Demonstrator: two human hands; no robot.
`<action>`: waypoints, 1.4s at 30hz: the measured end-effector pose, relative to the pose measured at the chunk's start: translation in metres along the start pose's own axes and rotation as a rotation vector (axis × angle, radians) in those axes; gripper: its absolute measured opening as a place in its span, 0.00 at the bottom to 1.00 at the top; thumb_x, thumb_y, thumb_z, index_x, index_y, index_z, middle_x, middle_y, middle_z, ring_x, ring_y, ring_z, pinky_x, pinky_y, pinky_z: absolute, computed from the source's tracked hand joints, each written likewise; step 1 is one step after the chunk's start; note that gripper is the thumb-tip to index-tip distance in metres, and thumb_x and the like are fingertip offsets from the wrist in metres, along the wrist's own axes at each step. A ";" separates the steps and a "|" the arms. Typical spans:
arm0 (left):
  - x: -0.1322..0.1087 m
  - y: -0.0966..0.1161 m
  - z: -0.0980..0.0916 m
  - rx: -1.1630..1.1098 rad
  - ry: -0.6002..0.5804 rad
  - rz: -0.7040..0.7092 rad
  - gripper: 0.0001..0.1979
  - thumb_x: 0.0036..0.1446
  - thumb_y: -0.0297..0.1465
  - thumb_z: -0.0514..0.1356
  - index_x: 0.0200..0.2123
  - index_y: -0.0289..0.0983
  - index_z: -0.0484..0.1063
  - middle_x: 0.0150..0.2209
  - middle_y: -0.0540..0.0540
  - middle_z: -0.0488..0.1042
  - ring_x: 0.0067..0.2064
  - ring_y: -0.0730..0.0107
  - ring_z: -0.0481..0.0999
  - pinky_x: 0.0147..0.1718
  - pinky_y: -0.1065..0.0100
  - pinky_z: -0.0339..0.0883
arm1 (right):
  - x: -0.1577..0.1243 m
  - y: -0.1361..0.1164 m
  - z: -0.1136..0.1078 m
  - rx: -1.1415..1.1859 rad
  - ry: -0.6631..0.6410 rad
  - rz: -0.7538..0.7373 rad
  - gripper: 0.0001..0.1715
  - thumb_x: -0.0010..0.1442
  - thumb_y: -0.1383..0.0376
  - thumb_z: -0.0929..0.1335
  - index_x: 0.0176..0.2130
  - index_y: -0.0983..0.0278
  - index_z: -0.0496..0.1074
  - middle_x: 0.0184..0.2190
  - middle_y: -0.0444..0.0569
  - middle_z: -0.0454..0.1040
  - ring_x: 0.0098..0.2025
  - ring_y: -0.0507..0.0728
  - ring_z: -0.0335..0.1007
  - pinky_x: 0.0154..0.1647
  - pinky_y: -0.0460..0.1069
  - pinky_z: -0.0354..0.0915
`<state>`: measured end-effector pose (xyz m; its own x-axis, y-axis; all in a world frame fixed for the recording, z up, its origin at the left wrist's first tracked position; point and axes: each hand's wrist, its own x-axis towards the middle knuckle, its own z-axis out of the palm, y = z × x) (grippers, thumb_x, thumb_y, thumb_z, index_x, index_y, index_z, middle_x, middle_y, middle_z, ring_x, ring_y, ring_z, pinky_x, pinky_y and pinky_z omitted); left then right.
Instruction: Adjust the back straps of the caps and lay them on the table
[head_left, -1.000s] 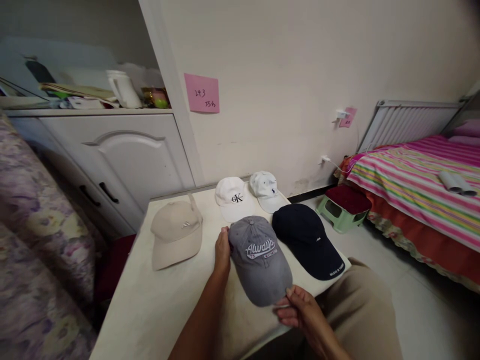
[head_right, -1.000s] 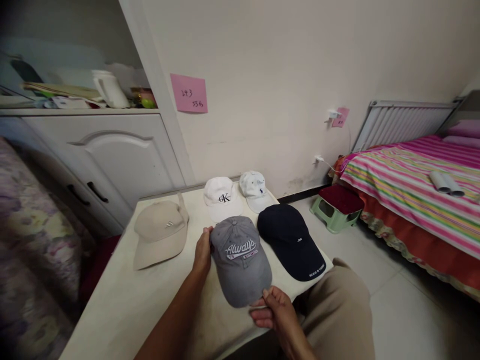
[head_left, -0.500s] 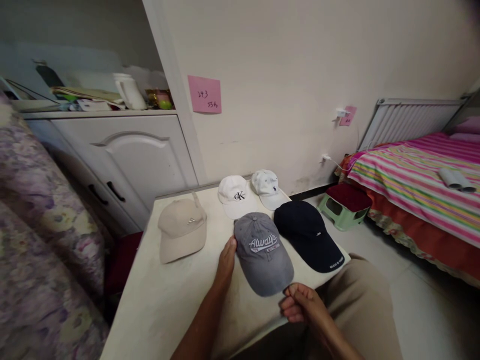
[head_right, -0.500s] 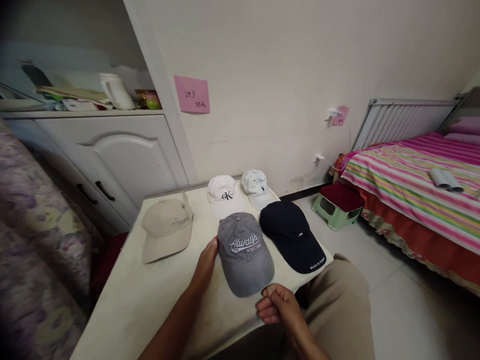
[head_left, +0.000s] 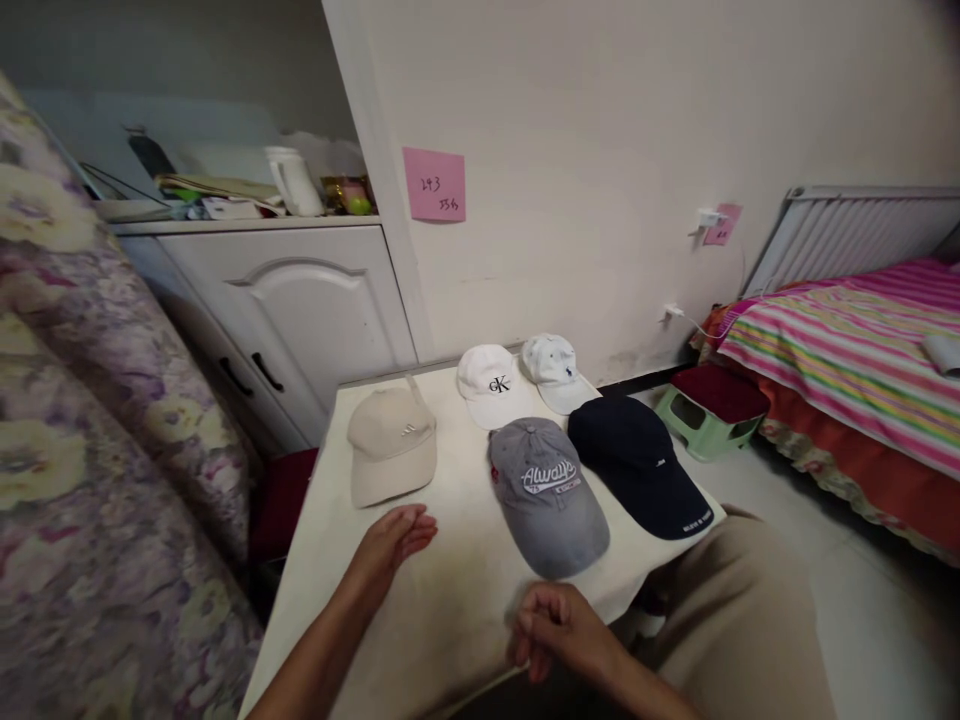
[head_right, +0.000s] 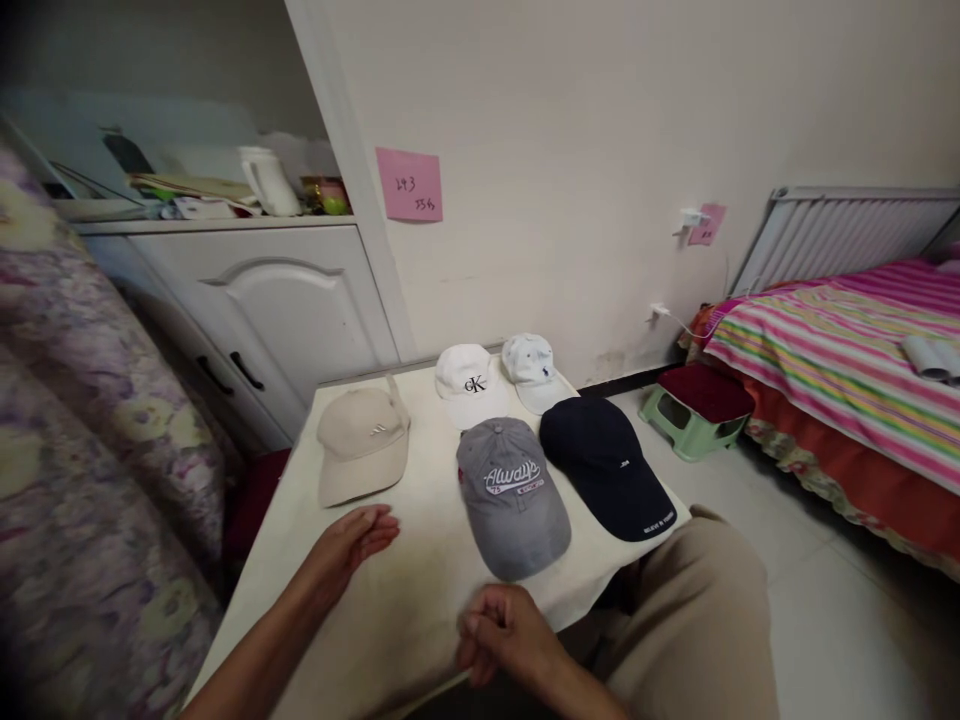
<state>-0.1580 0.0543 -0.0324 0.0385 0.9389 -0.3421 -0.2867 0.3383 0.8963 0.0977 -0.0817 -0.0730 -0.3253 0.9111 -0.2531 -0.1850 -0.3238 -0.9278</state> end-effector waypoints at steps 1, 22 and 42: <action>-0.002 -0.001 -0.005 -0.063 0.032 -0.004 0.07 0.54 0.26 0.66 0.36 0.29 0.75 0.32 0.36 0.82 0.34 0.61 0.83 0.37 0.65 0.77 | 0.007 -0.005 0.007 -0.004 -0.021 0.003 0.35 0.46 0.38 0.72 0.29 0.66 0.67 0.22 0.47 0.76 0.17 0.50 0.70 0.19 0.44 0.63; 0.027 0.007 -0.021 -0.735 0.251 0.072 0.10 0.67 0.21 0.50 0.38 0.34 0.71 0.33 0.42 0.78 0.34 0.68 0.81 0.37 0.66 0.80 | 0.059 0.001 0.054 -0.028 -0.059 -0.075 0.31 0.49 0.40 0.72 0.32 0.65 0.67 0.22 0.43 0.73 0.18 0.50 0.67 0.20 0.45 0.62; -0.026 -0.012 -0.009 -0.558 -0.130 0.100 0.11 0.45 0.18 0.68 0.31 0.37 0.75 0.33 0.49 0.82 0.34 0.69 0.80 0.35 0.71 0.75 | 0.065 -0.023 0.045 0.231 0.088 -0.242 0.42 0.49 0.46 0.76 0.56 0.61 0.67 0.59 0.61 0.69 0.60 0.65 0.68 0.58 0.59 0.64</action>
<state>-0.1645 0.0255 -0.0373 0.0925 0.9767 -0.1937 -0.7546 0.1957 0.6263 0.0390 -0.0269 -0.0555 -0.1667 0.9839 -0.0650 -0.4551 -0.1353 -0.8801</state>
